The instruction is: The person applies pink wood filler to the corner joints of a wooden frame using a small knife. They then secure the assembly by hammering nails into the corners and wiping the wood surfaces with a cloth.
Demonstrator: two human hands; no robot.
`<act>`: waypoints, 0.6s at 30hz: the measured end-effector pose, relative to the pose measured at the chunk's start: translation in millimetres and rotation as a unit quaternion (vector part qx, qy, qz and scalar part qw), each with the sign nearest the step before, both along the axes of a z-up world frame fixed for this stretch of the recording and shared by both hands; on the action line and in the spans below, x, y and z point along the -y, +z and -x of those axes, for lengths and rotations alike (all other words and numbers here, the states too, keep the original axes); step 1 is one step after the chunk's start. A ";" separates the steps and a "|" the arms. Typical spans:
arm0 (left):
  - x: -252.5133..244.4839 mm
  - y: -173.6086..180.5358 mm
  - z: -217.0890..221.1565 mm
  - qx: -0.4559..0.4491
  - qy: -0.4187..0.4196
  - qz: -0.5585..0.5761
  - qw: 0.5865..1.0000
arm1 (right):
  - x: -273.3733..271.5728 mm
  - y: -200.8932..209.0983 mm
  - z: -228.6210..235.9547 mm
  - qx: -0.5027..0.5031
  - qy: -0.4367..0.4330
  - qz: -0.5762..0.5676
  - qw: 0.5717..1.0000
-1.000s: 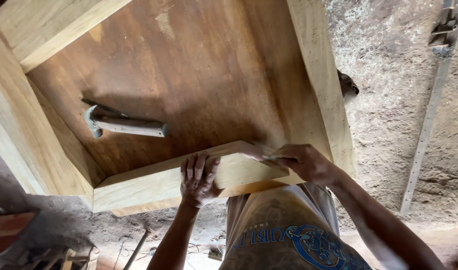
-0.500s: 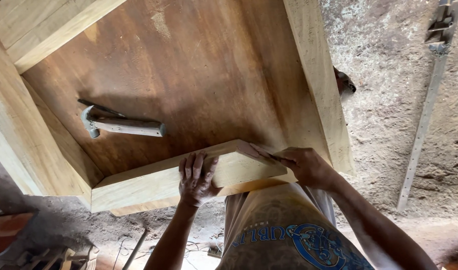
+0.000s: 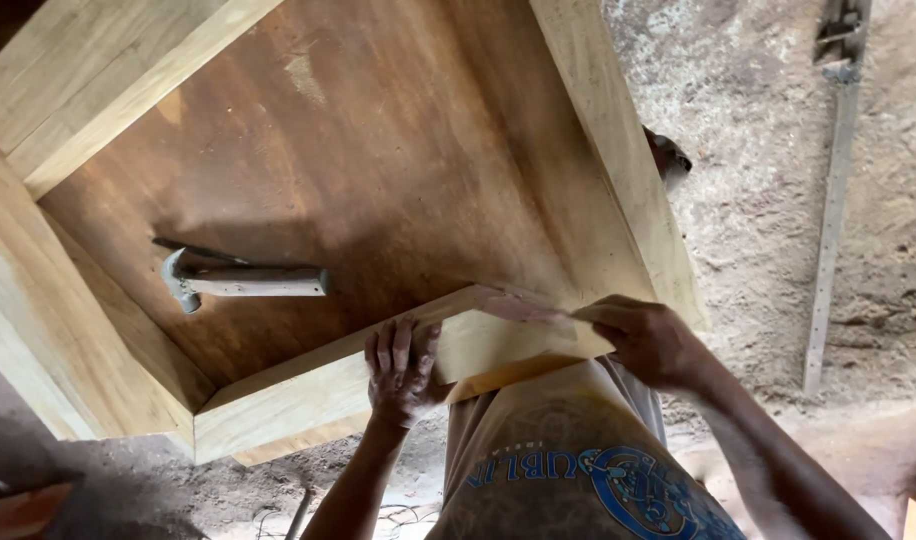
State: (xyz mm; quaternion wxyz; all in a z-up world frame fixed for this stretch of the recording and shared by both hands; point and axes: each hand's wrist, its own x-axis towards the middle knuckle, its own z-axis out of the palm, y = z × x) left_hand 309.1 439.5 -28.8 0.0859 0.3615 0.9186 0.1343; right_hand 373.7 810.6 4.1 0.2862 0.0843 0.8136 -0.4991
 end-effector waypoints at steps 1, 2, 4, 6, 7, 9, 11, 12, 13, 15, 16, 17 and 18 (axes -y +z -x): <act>1.0 -0.3 -0.5 0.005 0.001 -0.002 1.000 | -0.1 -3.1 -7.8 0.034 -0.003 -0.028 0.999; 1.1 0.0 0.4 0.012 0.003 0.000 1.000 | -0.3 -7.4 -12.7 0.065 -0.008 -0.058 0.996; 0.6 5.3 -1.2 0.025 0.010 0.006 1.000 | 2.5 -14.6 -20.2 0.100 -0.016 -0.095 0.990; 0.3 5.2 1.7 0.014 0.001 -0.004 1.000 | 7.5 -18.3 -25.6 0.108 -0.018 -0.107 0.988; 0.7 5.4 2.1 0.010 -0.003 -0.009 1.000 | 10.8 -18.9 -26.9 0.109 -0.023 -0.106 0.988; 0.8 3.9 2.7 0.007 -0.012 -0.010 1.000 | 19.6 -18.5 -24.2 0.110 -0.036 -0.103 0.988; 1.2 4.4 1.1 0.005 -0.017 -0.008 1.000 | 22.8 -14.5 -14.4 0.156 -0.017 -0.089 0.984; 2.0 3.3 1.1 0.003 -0.019 -0.006 1.000 | 22.8 -11.8 -7.7 0.177 -0.007 -0.082 0.981; 2.9 2.7 0.8 0.001 -0.021 -0.004 1.000 | 22.0 -7.4 -1.6 0.172 0.006 -0.060 0.983; 3.7 2.4 0.6 0.003 -0.026 0.012 1.000 | 18.9 0.5 11.5 0.157 0.029 -0.016 0.987; 4.2 2.6 -0.4 0.006 -0.027 0.021 0.999 | 19.3 4.8 15.3 0.169 0.031 -0.008 0.985; 4.7 0.6 0.4 0.011 -0.027 0.018 0.999 | 21.4 7.5 17.8 0.181 0.033 0.000 0.983; 5.1 0.0 -0.6 0.019 -0.026 0.015 0.999 | 22.6 10.0 16.9 0.195 0.036 0.009 0.980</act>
